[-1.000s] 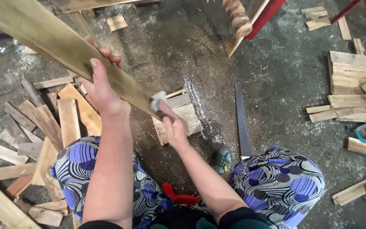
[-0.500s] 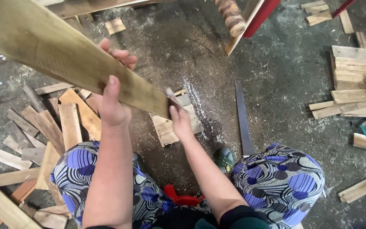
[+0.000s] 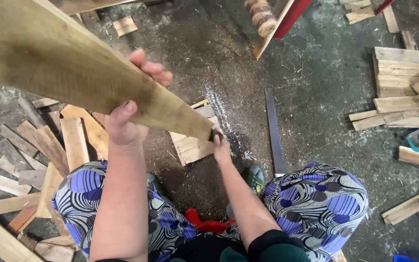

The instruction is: A person is manually sanding a long wooden plank with sandpaper while sitting on the floor of a workshop.

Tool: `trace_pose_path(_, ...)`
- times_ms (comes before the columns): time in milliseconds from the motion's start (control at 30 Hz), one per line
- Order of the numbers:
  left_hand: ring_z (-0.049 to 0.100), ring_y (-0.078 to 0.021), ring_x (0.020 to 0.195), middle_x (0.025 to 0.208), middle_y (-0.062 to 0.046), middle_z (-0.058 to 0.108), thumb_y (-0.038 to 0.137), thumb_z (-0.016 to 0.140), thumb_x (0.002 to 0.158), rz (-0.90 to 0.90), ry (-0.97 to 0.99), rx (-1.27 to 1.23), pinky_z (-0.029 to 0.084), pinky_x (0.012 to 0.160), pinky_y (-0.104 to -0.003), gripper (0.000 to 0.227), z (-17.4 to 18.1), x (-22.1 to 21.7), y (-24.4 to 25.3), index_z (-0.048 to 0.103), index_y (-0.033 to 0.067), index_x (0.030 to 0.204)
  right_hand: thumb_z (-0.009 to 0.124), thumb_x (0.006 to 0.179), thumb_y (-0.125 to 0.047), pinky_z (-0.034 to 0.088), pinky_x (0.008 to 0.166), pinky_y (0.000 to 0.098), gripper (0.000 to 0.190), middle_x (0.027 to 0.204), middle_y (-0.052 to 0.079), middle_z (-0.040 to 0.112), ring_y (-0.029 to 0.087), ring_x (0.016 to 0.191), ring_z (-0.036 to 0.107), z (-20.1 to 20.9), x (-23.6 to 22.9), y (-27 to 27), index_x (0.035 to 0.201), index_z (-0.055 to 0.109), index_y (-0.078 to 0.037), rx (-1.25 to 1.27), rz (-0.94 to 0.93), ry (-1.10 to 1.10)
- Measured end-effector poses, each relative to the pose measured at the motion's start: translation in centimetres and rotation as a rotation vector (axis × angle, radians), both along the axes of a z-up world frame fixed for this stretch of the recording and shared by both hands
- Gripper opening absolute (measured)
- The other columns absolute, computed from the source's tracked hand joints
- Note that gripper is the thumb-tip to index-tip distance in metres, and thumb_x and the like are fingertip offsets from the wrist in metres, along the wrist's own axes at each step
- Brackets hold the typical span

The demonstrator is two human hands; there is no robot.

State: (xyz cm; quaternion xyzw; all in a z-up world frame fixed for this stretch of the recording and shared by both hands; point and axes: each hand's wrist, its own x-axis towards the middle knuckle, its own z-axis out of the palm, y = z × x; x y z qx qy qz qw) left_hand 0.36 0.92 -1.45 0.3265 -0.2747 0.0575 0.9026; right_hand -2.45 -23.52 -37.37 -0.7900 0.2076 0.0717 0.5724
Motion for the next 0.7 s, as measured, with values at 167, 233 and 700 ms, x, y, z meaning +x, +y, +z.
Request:
trace_pose_path(167, 0.067, -0.0201, 0.114, 0.123, -0.008, 0.069, 0.023, 0.076, 0.085, 0.116, 0.033, 0.054, 0.056, 0.108, -0.032, 0.064, -0.2, 0.1, -0.6, 0.057, 0.0088, 0.144, 0.039, 0.104, -0.023, 0.042, 0.109, 0.0404, 0.044, 0.142, 0.013, 0.057, 0.025, 0.126, 0.053, 11.7, 0.4, 5.6, 0.146, 0.049, -0.014, 0.122, -0.063, 0.068)
trace_pose_path(233, 0.067, -0.0171, 0.108, 0.117, -0.004, 0.071, 0.021, 0.079, 0.084, 0.182, 0.046, 0.036, 0.057, 0.103, -0.029, 0.062, -0.9, 0.8, -0.7, 0.059, 0.0104, 0.141, 0.034, 0.106, -0.023, 0.033, 0.123, 0.0457, 0.049, 0.158, 0.010, 0.045, 0.026, 0.144, 0.042, 18.4, 0.0, 8.7, 0.155, 0.037, -0.023, 0.079, 0.049, 0.052)
trace_pose_path(700, 0.066, -0.0106, 0.103, 0.112, 0.000, 0.067, 0.022, 0.070, 0.094, 0.676, 0.208, 0.020, 0.053, 0.101, -0.029, 0.050, -5.4, 2.9, 0.6, 0.053, 0.0147, 0.140, 0.041, 0.105, -0.059, 0.041, 0.117, 0.0483, 0.070, 0.135, 0.024, 0.063, 0.034, 0.133, 0.055, -4.5, -0.4, -1.9, 0.134, 0.062, 0.001, -0.266, 0.260, 0.169)
